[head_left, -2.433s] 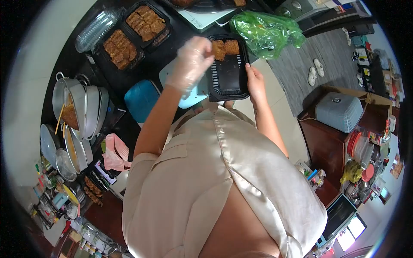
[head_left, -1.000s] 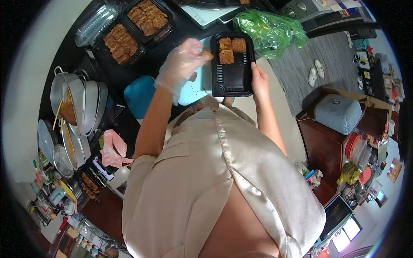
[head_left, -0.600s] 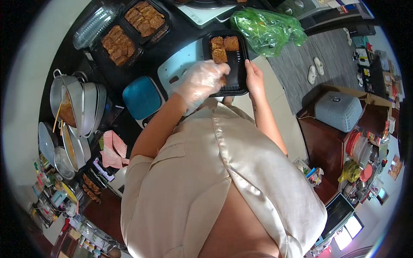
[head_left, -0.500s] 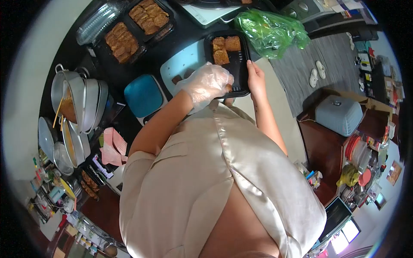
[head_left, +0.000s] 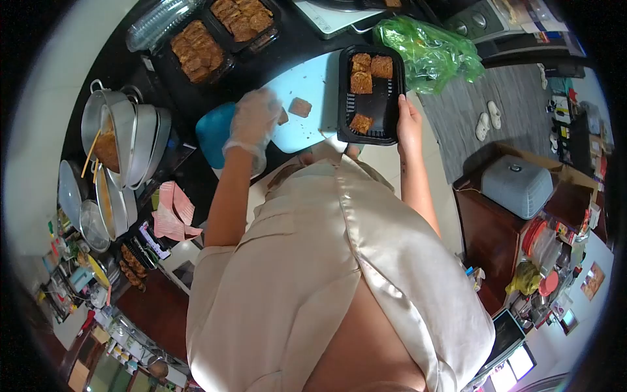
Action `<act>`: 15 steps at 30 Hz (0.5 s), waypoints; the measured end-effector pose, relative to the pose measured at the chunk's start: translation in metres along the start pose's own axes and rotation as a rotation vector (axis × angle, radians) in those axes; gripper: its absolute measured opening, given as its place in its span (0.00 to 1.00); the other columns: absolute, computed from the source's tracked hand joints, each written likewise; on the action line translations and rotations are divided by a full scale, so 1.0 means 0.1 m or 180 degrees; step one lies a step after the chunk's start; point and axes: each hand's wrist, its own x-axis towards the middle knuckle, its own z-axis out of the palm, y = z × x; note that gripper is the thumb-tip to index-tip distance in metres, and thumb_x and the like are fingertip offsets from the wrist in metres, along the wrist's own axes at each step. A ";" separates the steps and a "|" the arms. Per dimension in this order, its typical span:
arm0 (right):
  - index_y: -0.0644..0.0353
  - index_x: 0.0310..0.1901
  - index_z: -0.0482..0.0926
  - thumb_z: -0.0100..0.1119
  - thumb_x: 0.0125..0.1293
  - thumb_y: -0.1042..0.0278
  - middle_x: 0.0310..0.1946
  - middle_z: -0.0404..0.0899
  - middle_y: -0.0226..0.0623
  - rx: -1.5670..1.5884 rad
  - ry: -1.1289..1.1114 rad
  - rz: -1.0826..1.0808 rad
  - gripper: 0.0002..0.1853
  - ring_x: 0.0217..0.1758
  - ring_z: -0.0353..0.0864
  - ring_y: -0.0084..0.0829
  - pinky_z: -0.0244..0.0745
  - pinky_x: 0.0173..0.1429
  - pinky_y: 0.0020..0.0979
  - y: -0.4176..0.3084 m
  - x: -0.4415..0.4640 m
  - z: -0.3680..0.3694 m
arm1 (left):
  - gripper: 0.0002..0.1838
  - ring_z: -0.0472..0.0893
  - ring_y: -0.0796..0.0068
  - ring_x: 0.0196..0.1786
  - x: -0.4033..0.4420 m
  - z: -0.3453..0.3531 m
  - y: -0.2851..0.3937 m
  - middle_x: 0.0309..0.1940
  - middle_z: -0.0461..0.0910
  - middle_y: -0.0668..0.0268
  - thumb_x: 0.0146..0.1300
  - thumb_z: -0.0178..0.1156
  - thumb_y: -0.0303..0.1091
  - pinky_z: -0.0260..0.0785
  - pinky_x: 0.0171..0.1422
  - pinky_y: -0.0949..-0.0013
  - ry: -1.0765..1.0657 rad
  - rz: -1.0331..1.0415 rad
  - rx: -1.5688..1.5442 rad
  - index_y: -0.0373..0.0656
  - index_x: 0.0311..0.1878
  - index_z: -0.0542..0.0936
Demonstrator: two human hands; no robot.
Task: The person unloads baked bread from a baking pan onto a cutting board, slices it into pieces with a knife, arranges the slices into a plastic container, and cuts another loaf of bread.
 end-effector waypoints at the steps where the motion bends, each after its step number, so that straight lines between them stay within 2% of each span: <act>1: 0.67 0.51 0.80 0.50 0.77 0.56 0.44 0.84 0.31 0.0035 0.0036 -0.0015 0.20 0.45 0.80 0.20 0.72 0.53 0.23 -0.03 -0.01 0.00 | 0.10 0.83 0.59 0.40 -0.04 0.11 -0.04 0.37 0.84 0.57 0.61 0.64 0.37 0.75 0.48 0.60 0.0004 0.0013 -0.0010 0.43 0.43 0.83; 3: 0.68 0.50 0.81 0.48 0.78 0.57 0.40 0.83 0.31 -0.0004 0.0090 -0.0058 0.20 0.42 0.78 0.20 0.71 0.50 0.23 -0.06 -0.01 0.02 | 0.10 0.81 0.52 0.46 -0.07 0.22 -0.03 0.37 0.82 0.53 0.59 0.65 0.38 0.72 0.52 0.55 -0.0822 -0.1145 -0.1019 0.41 0.37 0.81; 5: 0.69 0.48 0.82 0.47 0.79 0.57 0.37 0.83 0.30 -0.0044 0.0154 -0.0106 0.21 0.38 0.76 0.19 0.71 0.47 0.24 -0.05 0.01 0.02 | 0.12 0.81 0.53 0.46 -0.12 0.30 0.00 0.38 0.83 0.53 0.56 0.67 0.39 0.72 0.53 0.56 -0.0696 -0.1128 -0.1123 0.42 0.38 0.81; 7: 0.69 0.48 0.82 0.47 0.78 0.57 0.36 0.83 0.29 -0.0158 0.0199 -0.0165 0.21 0.38 0.76 0.19 0.71 0.47 0.24 -0.01 0.04 0.01 | 0.12 0.81 0.54 0.44 -0.16 0.36 -0.01 0.37 0.83 0.55 0.55 0.68 0.37 0.73 0.51 0.57 -0.0210 -0.1091 -0.1254 0.41 0.39 0.81; 9: 0.69 0.47 0.82 0.47 0.78 0.58 0.36 0.82 0.29 -0.0114 0.0277 -0.0173 0.20 0.38 0.75 0.18 0.71 0.46 0.24 -0.05 0.03 0.06 | 0.12 0.81 0.55 0.44 -0.08 0.02 0.17 0.37 0.83 0.56 0.56 0.68 0.36 0.73 0.51 0.57 -0.0253 -0.1095 -0.1447 0.41 0.40 0.81; 11: 0.67 0.48 0.82 0.51 0.77 0.56 0.40 0.84 0.30 -0.0006 0.0120 -0.0169 0.19 0.40 0.79 0.19 0.72 0.48 0.23 -0.08 0.00 0.07 | 0.12 0.81 0.56 0.44 0.02 -0.25 0.41 0.37 0.82 0.57 0.56 0.68 0.34 0.73 0.51 0.58 -0.0319 -0.1115 -0.1637 0.41 0.41 0.81; 13: 0.67 0.48 0.82 0.50 0.77 0.56 0.39 0.84 0.30 -0.0085 0.0082 -0.0126 0.19 0.40 0.78 0.19 0.72 0.48 0.23 -0.07 -0.01 0.10 | 0.10 0.81 0.59 0.46 0.11 -0.34 0.65 0.37 0.81 0.59 0.57 0.66 0.32 0.73 0.51 0.60 -0.0777 -0.0609 -0.3373 0.42 0.42 0.82; 14: 0.67 0.49 0.82 0.50 0.77 0.56 0.39 0.84 0.29 -0.0163 0.0039 -0.0085 0.20 0.40 0.78 0.19 0.72 0.48 0.23 -0.07 -0.02 0.12 | 0.10 0.81 0.59 0.46 0.15 -0.32 0.75 0.37 0.81 0.59 0.57 0.66 0.32 0.73 0.51 0.60 -0.0771 -0.0611 -0.3377 0.42 0.42 0.82; 15: 0.67 0.49 0.82 0.50 0.77 0.56 0.39 0.84 0.29 -0.0168 0.0032 -0.0092 0.20 0.40 0.78 0.19 0.72 0.48 0.23 -0.06 -0.02 0.14 | 0.10 0.81 0.60 0.43 0.22 -0.28 0.84 0.36 0.81 0.61 0.58 0.65 0.31 0.74 0.50 0.62 -0.0560 0.0393 -0.2818 0.42 0.43 0.82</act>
